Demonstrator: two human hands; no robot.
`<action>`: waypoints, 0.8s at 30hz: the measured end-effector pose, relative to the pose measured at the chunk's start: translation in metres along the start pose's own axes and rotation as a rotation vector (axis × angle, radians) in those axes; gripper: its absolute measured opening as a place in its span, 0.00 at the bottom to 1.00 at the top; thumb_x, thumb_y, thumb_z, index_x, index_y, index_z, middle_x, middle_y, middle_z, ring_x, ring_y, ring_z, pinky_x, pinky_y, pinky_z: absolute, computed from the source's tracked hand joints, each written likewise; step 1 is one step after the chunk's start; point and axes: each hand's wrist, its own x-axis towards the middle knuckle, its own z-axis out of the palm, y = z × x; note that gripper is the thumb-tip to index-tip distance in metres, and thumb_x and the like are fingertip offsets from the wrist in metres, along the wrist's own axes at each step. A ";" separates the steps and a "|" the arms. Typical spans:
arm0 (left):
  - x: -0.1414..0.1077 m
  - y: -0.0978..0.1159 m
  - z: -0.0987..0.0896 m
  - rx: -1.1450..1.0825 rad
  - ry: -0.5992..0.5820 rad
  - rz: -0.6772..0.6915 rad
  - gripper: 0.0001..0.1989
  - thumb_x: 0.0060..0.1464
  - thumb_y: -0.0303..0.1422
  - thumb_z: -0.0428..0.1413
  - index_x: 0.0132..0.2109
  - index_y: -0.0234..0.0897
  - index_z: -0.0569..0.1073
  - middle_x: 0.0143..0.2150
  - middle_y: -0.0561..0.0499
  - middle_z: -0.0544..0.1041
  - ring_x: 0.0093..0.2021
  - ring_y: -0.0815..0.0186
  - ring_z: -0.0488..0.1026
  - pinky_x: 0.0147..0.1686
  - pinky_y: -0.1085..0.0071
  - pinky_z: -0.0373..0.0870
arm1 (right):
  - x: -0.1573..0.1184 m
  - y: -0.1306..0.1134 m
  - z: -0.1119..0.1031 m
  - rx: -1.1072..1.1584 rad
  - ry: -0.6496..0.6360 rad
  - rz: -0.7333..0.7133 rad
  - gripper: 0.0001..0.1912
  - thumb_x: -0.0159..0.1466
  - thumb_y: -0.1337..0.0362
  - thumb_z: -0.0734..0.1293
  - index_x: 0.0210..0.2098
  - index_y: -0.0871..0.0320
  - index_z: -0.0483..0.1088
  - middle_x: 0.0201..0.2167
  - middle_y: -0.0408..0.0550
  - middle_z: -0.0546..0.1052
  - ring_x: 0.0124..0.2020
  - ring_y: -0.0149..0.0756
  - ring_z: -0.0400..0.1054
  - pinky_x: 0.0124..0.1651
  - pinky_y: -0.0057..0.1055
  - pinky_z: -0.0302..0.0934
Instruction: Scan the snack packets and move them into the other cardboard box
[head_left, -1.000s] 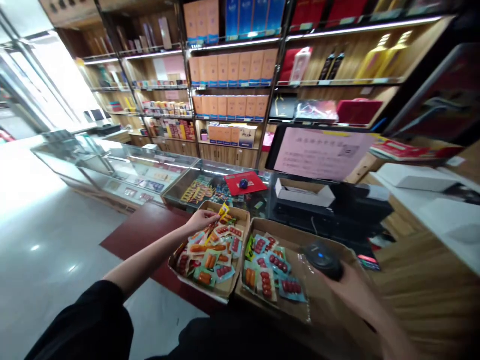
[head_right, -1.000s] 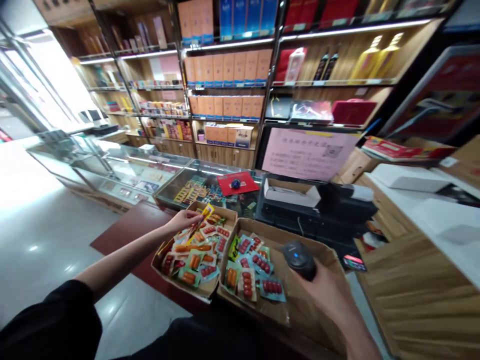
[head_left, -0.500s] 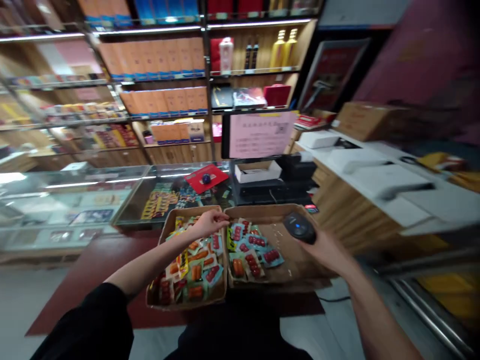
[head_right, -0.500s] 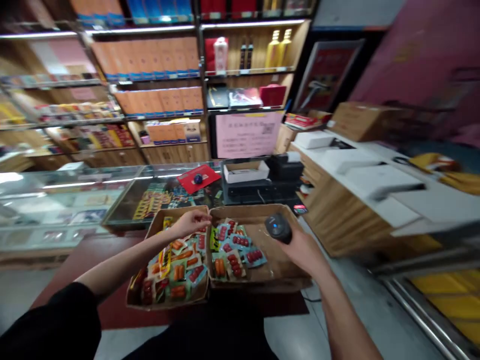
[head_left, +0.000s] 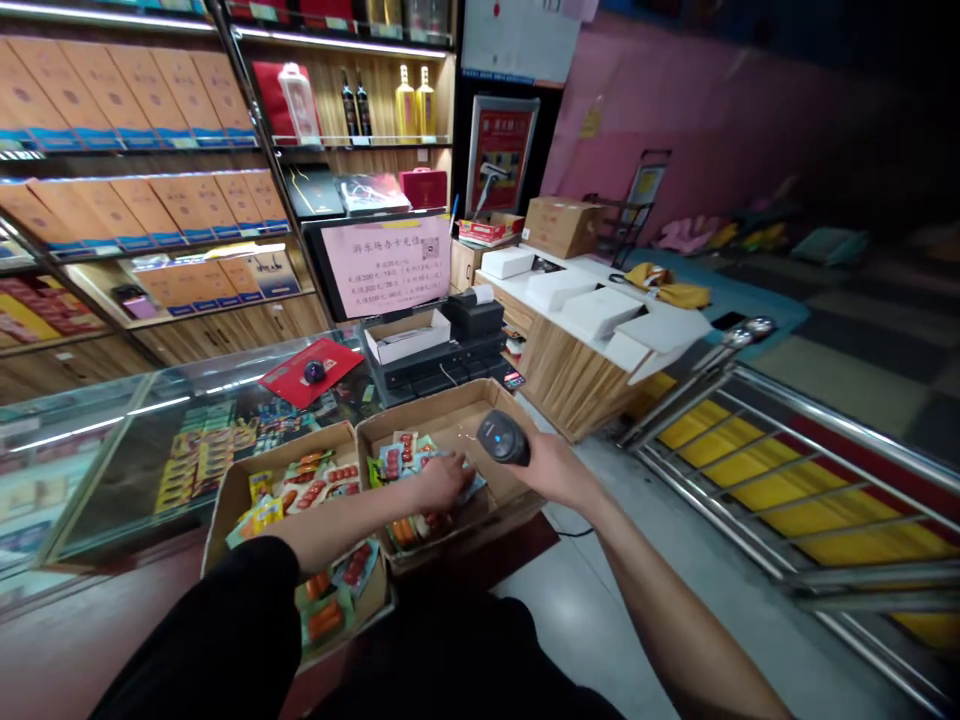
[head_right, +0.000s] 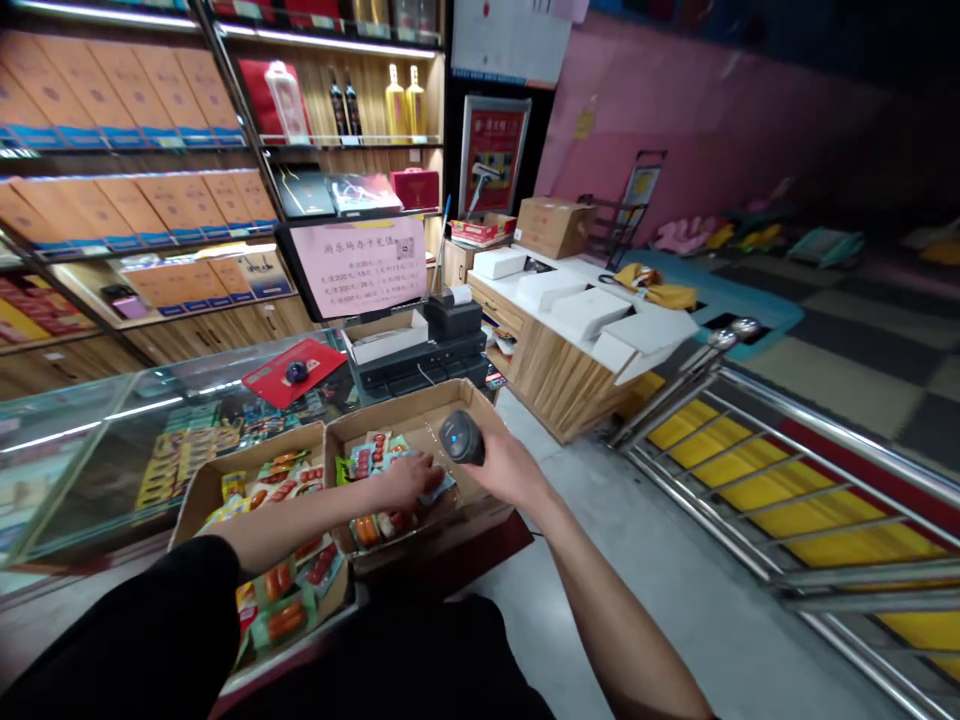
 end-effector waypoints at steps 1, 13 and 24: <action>0.001 -0.001 0.001 -0.041 0.025 -0.034 0.18 0.50 0.28 0.58 0.50 0.33 0.76 0.47 0.37 0.76 0.47 0.53 0.74 0.42 0.65 0.70 | 0.000 0.001 -0.001 -0.018 -0.023 0.005 0.17 0.58 0.57 0.71 0.44 0.57 0.75 0.39 0.55 0.82 0.44 0.55 0.76 0.41 0.38 0.67; 0.011 -0.031 -0.041 -1.489 0.440 -0.549 0.23 0.32 0.43 0.72 0.35 0.32 0.80 0.27 0.52 0.77 0.25 0.70 0.70 0.28 0.74 0.66 | 0.013 0.046 -0.026 0.071 -0.102 -0.180 0.27 0.57 0.59 0.71 0.56 0.56 0.71 0.47 0.54 0.81 0.49 0.51 0.75 0.46 0.36 0.67; 0.030 -0.004 -0.046 -1.702 0.787 -0.786 0.20 0.34 0.33 0.74 0.27 0.33 0.69 0.23 0.54 0.74 0.24 0.74 0.70 0.29 0.76 0.68 | 0.013 0.066 -0.033 0.122 -0.152 -0.399 0.25 0.58 0.62 0.70 0.55 0.56 0.71 0.45 0.53 0.82 0.46 0.49 0.77 0.46 0.36 0.68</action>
